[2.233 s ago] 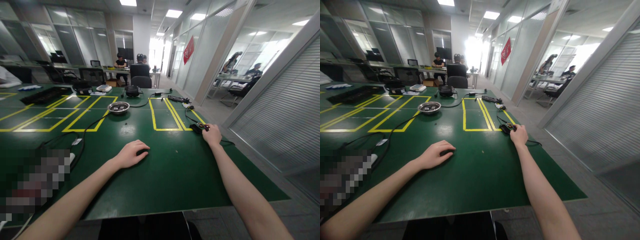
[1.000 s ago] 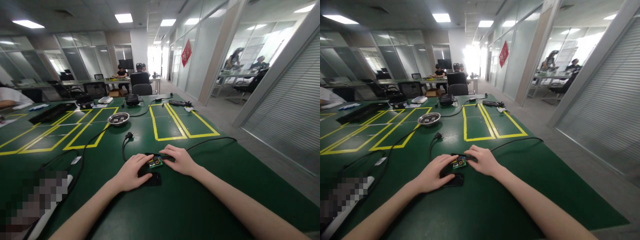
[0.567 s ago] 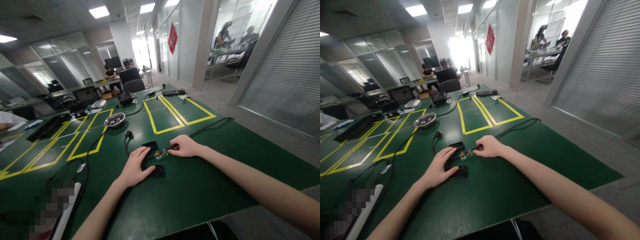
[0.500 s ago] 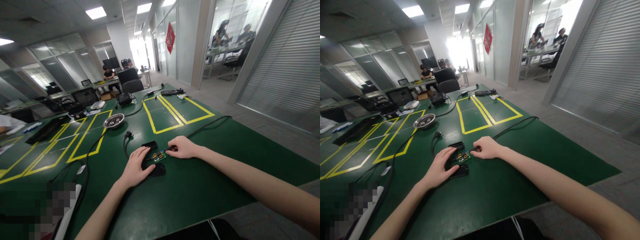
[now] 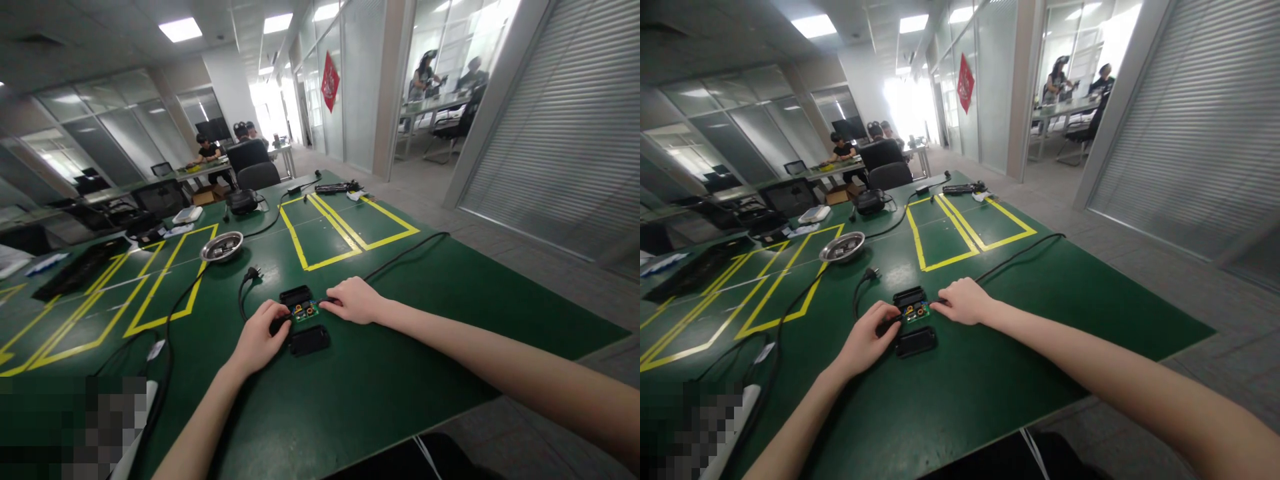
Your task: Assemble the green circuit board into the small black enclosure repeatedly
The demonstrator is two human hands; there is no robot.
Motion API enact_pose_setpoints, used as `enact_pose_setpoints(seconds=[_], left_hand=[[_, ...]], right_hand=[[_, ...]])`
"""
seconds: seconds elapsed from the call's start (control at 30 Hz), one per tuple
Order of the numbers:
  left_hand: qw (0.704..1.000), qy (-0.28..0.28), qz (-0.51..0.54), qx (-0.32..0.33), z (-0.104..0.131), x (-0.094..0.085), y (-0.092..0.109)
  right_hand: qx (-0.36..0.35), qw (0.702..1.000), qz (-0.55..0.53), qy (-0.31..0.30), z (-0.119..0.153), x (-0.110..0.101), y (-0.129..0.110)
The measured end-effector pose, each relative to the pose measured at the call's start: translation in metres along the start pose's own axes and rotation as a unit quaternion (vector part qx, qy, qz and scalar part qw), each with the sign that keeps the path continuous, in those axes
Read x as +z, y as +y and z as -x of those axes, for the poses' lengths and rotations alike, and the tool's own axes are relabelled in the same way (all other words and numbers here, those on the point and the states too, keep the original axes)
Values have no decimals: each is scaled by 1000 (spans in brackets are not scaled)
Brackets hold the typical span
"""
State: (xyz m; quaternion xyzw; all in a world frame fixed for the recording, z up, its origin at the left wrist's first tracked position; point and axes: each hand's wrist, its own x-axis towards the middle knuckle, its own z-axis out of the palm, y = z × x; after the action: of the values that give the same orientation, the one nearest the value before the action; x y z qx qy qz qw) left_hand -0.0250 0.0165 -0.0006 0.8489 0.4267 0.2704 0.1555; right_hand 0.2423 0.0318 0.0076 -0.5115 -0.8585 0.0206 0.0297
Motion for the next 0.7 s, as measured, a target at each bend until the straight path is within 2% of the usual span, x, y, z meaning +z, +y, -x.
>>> enact_pose_setpoints(seconds=[0.17,0.27,0.37,0.53,0.6,0.7], left_hand=[[999,-38,-21,-25,-3,-6,-8],[993,-68,-58,-72,-6,-9,-12],[987,-70,-54,-136,-9,-13,-16],[966,-102,72,-225,-16,-17,-13],[952,-117,140,-246,-18,-17,-9],[930,-105,234,-264,-19,-17,-3]], right_hand=[[0,1000,2,-6,0,-1,-1],[-2,1000,-1,-2,0,1,-1],[-15,1000,-8,-2,1,4,1],[-6,993,-115,37,-4,11,11],[25,980,-192,46,-6,13,14],[68,948,-309,42,-6,14,13]])
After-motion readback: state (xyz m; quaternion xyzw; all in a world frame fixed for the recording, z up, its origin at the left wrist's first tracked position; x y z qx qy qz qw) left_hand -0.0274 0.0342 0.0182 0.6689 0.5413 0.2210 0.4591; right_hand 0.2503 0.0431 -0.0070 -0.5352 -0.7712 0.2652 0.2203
